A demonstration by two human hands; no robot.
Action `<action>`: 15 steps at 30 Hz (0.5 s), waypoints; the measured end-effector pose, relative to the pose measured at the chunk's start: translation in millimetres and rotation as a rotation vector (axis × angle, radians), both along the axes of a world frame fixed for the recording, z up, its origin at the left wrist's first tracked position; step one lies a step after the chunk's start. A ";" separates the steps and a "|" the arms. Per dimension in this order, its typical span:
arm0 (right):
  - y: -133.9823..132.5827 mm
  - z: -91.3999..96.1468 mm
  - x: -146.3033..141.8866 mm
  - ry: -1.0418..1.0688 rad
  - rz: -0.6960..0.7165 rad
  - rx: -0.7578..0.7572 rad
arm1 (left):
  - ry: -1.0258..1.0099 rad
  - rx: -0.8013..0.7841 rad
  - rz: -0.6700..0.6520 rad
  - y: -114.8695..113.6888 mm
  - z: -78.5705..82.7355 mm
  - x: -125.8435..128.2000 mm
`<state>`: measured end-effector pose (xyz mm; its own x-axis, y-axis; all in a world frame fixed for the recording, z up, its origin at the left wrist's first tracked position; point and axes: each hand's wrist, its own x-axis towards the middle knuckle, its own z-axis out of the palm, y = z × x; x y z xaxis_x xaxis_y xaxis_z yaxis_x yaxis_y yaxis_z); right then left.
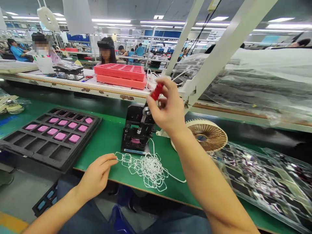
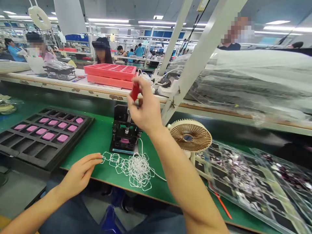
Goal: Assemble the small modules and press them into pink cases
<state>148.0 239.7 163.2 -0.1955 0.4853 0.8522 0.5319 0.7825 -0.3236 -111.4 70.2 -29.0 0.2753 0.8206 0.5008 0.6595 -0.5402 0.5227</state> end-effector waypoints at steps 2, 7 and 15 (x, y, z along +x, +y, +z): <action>-28.7 -24.8 3.8 0.020 0.014 0.063 | -0.027 0.005 0.043 -18.8 10.4 -23.0; -55.8 -78.7 8.3 -0.047 -0.026 0.122 | 0.077 -0.003 0.296 3.6 45.8 -80.0; -84.4 -83.6 20.7 0.050 -0.120 0.010 | 0.202 -0.042 0.675 142.7 92.9 -130.2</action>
<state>168.7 155.3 79.6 -0.0936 0.4940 0.8644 0.6056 0.7174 -0.3444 -241.6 212.8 63.9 -0.2163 0.8625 0.4575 0.9296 0.0387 0.3665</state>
